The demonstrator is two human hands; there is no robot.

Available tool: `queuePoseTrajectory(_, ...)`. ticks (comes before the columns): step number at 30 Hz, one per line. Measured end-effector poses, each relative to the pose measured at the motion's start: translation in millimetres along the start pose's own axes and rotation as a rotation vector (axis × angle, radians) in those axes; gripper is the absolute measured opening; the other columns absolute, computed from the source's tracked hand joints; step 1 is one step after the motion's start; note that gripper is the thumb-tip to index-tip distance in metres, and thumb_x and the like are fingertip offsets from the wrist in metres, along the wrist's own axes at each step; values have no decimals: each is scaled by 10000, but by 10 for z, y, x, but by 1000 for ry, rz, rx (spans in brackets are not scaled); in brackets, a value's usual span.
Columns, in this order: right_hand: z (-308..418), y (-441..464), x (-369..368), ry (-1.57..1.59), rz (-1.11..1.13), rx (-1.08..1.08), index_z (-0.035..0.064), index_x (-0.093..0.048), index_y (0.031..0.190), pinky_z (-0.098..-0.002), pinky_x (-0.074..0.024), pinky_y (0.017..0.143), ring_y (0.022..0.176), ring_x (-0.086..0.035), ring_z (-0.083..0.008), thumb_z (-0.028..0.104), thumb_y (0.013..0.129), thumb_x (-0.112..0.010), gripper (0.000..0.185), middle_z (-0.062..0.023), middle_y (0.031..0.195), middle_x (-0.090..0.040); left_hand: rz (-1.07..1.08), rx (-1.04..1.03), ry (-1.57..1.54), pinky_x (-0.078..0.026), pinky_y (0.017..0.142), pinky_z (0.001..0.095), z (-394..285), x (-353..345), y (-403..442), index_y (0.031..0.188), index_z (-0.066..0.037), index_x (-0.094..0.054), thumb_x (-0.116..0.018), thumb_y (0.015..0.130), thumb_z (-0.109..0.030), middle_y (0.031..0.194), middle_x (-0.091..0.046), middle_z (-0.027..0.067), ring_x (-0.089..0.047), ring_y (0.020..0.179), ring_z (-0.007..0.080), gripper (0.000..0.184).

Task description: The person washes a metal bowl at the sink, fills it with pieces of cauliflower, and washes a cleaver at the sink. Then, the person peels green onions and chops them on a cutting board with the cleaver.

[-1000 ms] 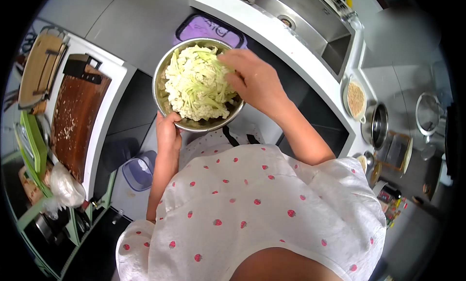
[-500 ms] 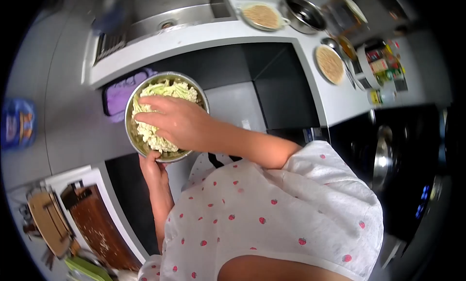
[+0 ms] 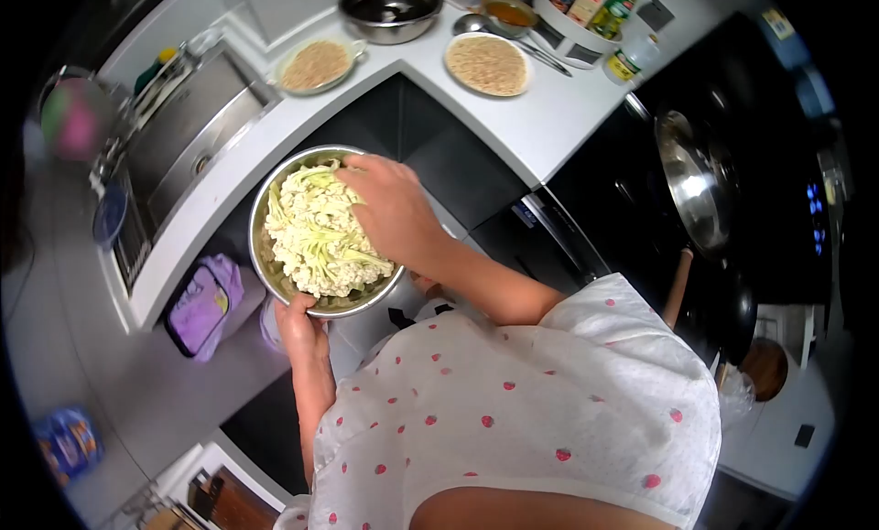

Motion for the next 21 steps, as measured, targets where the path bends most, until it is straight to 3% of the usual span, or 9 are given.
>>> queuePoseTrajectory(6, -730, -218, 1071, -120, -288, -149, 13, -575, 1083, -451, -372, 935, 1079, -500, -337, 47, 759, -544, 328, -150, 1160, -532, 283, 103, 112, -519, 465, 245, 438, -1354, 439, 1241, -18, -414, -460, 684, 32, 1039, -572, 118, -618, 732, 171, 562)
queuePoseTrajectory(15, -1079, -494, 1836, -165, -409, -309, 32, -605, 1040, -382, -413, 920, 1071, -518, -319, 34, 773, -558, 271, -131, 1196, -536, 732, 354, 329, -533, 448, 240, 1270, -3352, 353, 1234, -15, -417, -454, 709, 4, 998, -588, 122, -632, 695, 171, 526)
queuePoseTrajectory(18, -1212, -598, 2067, -195, -518, -349, 53, -609, 1033, -365, -464, 848, 1035, -555, -325, 5, 768, -559, 273, -144, 1181, -547, 796, 408, 211, -515, 454, 245, 1813, -3851, 508, 1217, -4, -428, -469, 756, -8, 970, -590, 122, -621, 686, 178, 463)
queuePoseTrajectory(21, -1331, -619, 2226, -191, -583, -374, 48, -609, 1026, -350, -474, 825, 1025, -566, -317, -7, 766, -565, 269, -147, 1171, -553, 859, 432, 162, -483, 442, 246, 1910, -4293, 397, 1210, 7, -419, -499, 779, -15, 945, -582, 127, -597, 650, 174, 439)
Point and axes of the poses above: each hand's wrist, its own y-axis towards the middle knuckle, its own x-axis out of the back of the hand, z = x × y, the point moved 9 cm from there along y, towards the middle knuckle
